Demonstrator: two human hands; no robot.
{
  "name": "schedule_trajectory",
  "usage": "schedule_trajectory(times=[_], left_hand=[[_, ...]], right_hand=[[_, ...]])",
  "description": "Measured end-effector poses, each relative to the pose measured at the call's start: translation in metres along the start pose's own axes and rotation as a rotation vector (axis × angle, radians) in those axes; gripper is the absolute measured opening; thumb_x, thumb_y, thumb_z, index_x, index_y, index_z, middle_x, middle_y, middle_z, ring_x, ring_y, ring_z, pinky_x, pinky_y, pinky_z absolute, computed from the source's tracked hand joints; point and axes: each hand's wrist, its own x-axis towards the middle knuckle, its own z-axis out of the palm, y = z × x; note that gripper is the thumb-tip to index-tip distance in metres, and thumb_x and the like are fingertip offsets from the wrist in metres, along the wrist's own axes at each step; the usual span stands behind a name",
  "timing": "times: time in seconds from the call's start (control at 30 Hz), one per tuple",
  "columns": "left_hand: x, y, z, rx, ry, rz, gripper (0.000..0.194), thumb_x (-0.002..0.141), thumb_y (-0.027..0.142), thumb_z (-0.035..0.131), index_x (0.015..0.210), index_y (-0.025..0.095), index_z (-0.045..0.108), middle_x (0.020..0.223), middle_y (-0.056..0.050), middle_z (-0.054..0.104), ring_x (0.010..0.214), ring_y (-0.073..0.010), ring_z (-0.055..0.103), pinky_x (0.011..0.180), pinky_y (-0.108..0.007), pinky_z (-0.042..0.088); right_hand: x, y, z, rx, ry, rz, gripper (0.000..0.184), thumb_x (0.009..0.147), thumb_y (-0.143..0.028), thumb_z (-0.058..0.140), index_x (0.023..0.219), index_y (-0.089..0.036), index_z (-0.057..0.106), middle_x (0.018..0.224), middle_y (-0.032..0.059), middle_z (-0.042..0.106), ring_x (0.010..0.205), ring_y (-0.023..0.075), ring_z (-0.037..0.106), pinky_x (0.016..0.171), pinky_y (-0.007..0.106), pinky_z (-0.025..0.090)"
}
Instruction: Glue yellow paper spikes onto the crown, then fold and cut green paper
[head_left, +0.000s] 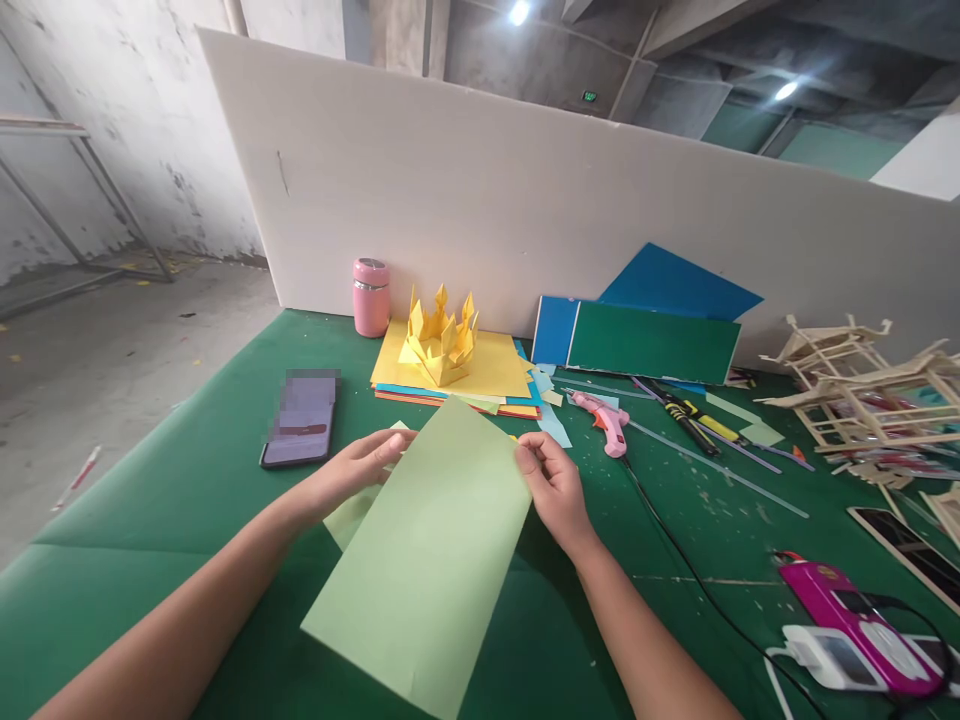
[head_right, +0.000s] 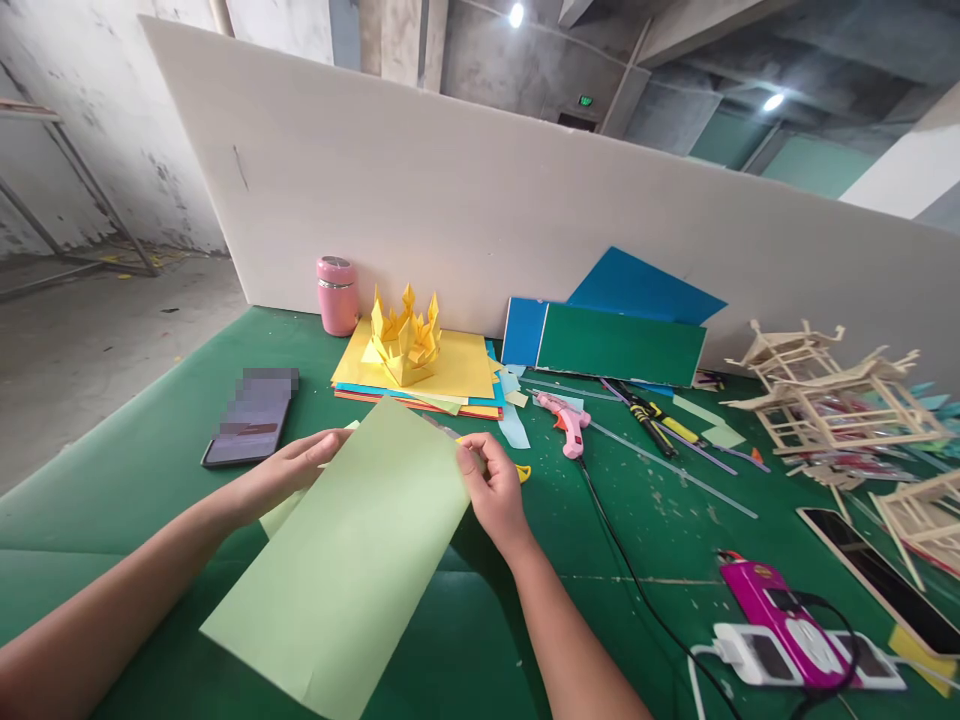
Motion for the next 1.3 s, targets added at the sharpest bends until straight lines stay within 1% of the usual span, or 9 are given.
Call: schedule_trajectory(times=[0.1, 0.2, 0.3, 0.47, 0.6, 0.7, 0.83, 1.0, 1.3], left_hand=[[-0.003, 0.0, 0.007, -0.116, -0.176, 0.088, 0.057, 0.073, 0.064, 0.062, 0.118, 0.029, 0.063, 0.131, -0.005, 0.059, 0.124, -0.0291, 0.05, 0.098, -0.033, 0.043], [-0.005, 0.004, 0.011, -0.277, -0.268, 0.096, 0.062, 0.071, 0.069, 0.059, 0.115, 0.026, 0.065, 0.127, -0.007, 0.062, 0.12, -0.0322, 0.053, 0.095, -0.04, 0.046], [-0.006, 0.007, 0.013, -0.336, -0.204, 0.048, 0.063, 0.061, 0.071, 0.066, 0.102, 0.024, 0.071, 0.109, -0.009, 0.071, 0.11, -0.0334, 0.061, 0.086, -0.04, 0.052], [-0.005, 0.006, 0.02, -0.243, -0.104, -0.149, 0.051, 0.057, 0.045, 0.083, 0.097, 0.017, 0.07, 0.085, -0.009, 0.076, 0.078, -0.0287, 0.071, 0.067, -0.036, 0.057], [-0.005, 0.006, 0.032, -0.284, 0.192, -0.04, 0.05, 0.053, 0.048, 0.083, 0.088, 0.016, 0.068, 0.086, -0.008, 0.076, 0.075, -0.0264, 0.071, 0.063, -0.033, 0.057], [-0.006, 0.004, 0.041, -0.31, 0.306, 0.048, 0.052, 0.051, 0.05, 0.083, 0.088, 0.017, 0.067, 0.088, -0.009, 0.075, 0.076, -0.0271, 0.071, 0.062, -0.034, 0.057], [-0.006, -0.001, 0.048, -0.329, 0.353, 0.153, 0.052, 0.054, 0.047, 0.082, 0.093, 0.019, 0.063, 0.094, -0.008, 0.073, 0.086, -0.0268, 0.069, 0.069, -0.036, 0.056], [-0.005, -0.004, 0.05, -0.375, 0.383, 0.171, 0.064, 0.059, 0.047, 0.079, 0.113, 0.021, 0.055, 0.085, -0.002, 0.07, 0.083, -0.0219, 0.067, 0.07, -0.032, 0.054], [-0.006, -0.005, 0.046, -0.347, 0.334, 0.05, 0.049, 0.058, 0.057, 0.077, 0.085, 0.017, 0.072, 0.068, -0.002, 0.069, 0.06, -0.0155, 0.061, 0.06, -0.028, 0.049]], right_hand=[[-0.001, -0.001, 0.001, 0.037, -0.018, 0.014, 0.029, 0.082, -0.051, 0.055, 0.077, -0.022, 0.053, 0.063, -0.004, 0.042, 0.051, 0.0108, 0.035, 0.046, 0.023, 0.03], [-0.002, 0.001, 0.004, 0.059, -0.019, 0.025, 0.031, 0.081, -0.052, 0.055, 0.078, -0.021, 0.054, 0.064, -0.0037, 0.043, 0.052, 0.0108, 0.036, 0.047, 0.023, 0.032], [-0.001, 0.005, 0.007, 0.055, 0.01, 0.028, 0.029, 0.081, -0.05, 0.056, 0.08, -0.021, 0.056, 0.065, -0.0033, 0.044, 0.054, 0.0113, 0.038, 0.05, 0.024, 0.035], [0.008, 0.014, 0.012, 0.054, 0.102, 0.026, 0.025, 0.077, -0.045, 0.063, 0.089, -0.023, 0.058, 0.086, 0.0025, 0.055, 0.081, 0.0176, 0.052, 0.068, 0.029, 0.045], [0.012, 0.011, 0.016, 0.296, 0.13, 0.15, 0.054, 0.067, -0.047, 0.073, 0.112, -0.029, 0.049, 0.12, 0.0055, 0.053, 0.108, 0.0229, 0.055, 0.084, 0.035, 0.048], [0.006, 0.002, 0.021, 0.506, -0.054, 0.391, 0.07, 0.065, -0.051, 0.075, 0.122, -0.03, 0.041, 0.122, 0.0066, 0.058, 0.106, 0.0256, 0.06, 0.087, 0.04, 0.05], [-0.006, -0.009, 0.027, 0.586, -0.247, 0.573, 0.066, 0.062, -0.041, 0.081, 0.117, -0.025, 0.049, 0.113, 0.0068, 0.067, 0.101, 0.0285, 0.064, 0.086, 0.042, 0.051], [-0.009, -0.009, 0.025, 0.566, -0.169, 0.666, 0.068, 0.053, -0.032, 0.086, 0.111, -0.022, 0.053, 0.104, 0.0054, 0.072, 0.094, 0.0287, 0.067, 0.079, 0.04, 0.054], [-0.007, -0.006, 0.021, 0.564, -0.117, 0.654, 0.07, 0.051, -0.031, 0.086, 0.112, -0.022, 0.053, 0.101, 0.0044, 0.073, 0.09, 0.0279, 0.068, 0.078, 0.041, 0.054]])
